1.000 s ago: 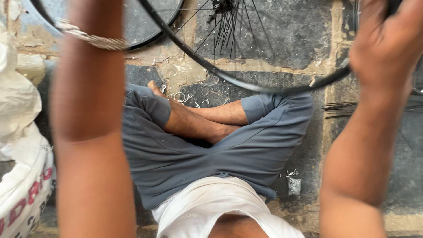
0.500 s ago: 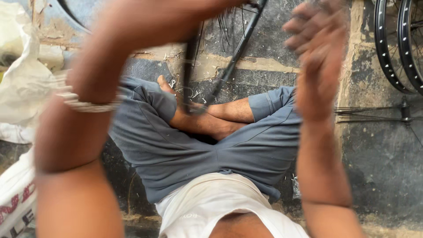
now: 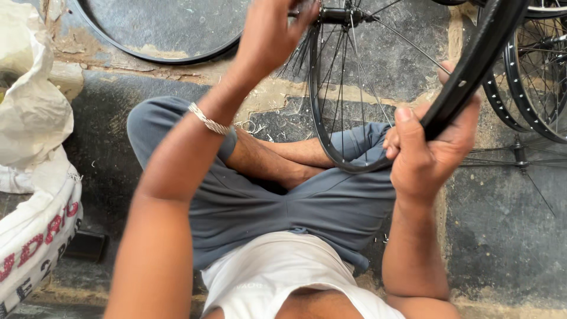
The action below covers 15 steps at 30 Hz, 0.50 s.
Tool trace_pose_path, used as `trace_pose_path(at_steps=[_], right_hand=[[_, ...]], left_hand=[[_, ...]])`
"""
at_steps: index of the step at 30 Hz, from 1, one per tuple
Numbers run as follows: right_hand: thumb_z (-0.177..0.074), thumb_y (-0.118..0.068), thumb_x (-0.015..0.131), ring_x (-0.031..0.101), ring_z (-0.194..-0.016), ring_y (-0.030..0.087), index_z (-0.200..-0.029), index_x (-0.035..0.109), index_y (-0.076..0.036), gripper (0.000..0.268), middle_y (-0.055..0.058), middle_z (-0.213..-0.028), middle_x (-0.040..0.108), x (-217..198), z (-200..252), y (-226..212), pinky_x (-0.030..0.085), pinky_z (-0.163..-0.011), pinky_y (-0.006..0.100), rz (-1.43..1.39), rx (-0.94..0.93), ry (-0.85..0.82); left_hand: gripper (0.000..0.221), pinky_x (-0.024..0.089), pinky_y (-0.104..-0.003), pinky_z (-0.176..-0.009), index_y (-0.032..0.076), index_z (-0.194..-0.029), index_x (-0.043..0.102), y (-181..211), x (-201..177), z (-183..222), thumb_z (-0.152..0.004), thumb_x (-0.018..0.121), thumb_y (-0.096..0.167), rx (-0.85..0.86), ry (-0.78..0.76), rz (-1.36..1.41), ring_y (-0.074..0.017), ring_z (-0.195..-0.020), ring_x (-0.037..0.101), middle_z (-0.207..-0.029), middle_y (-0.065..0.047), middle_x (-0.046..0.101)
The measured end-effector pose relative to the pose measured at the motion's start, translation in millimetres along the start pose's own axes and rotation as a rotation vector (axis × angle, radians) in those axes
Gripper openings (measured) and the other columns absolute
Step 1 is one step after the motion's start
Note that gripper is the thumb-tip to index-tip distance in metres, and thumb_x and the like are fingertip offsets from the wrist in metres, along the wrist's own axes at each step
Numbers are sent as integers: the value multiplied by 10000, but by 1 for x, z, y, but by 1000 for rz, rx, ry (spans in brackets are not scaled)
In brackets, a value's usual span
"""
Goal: The person inserts spokes into a bicycle wheel rim and hub by hand, threading small nuts onto the ends of the spokes to secure them through the rim holes.
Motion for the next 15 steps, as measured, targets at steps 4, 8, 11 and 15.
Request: trace_pose_path(at_steps=[4,8,11,15], right_hand=[[-1089,87,590,502,-492,85,-1519,397,24,476,14,-695,508,9,-1,-8,445,-499,234,29,40,-27],[-1038,73,583,486,-479,68,-1534,378,19,539,9,-685,511,14,-4,-11,444,-466,212,57,105,13],[-986,62,575,472,-457,52,-1501,366,20,558,3,-720,502,15,-7,-13,432,-442,198,96,134,57],[-996,60,563,464,-445,55,-1494,336,20,549,-3,-637,483,10,-9,-12,419,-460,215,77,166,92]], left_hand=[[186,596,-349,-887,70,-1132,651,-50,37,48,-1022,697,213,-327,59,117,-224,-1031,703,-1165,-112,639],[180,577,-355,-887,68,-1115,640,-50,53,75,-1042,699,222,-432,106,52,-222,-1023,690,-1135,-84,647],[251,552,-365,-888,37,-1182,628,-50,51,89,-1011,710,201,-452,221,196,-223,-1045,686,-1133,-104,682],[228,564,-306,-757,29,-1096,659,-65,76,98,-992,724,222,-586,119,478,-161,-864,703,-978,-83,751]])
Point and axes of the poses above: each hand's wrist, its own z-axis away from the middle knuckle, its own x-axis out of the palm, y = z × x, the point moved 9 cm from there along -z, towards the middle knuckle
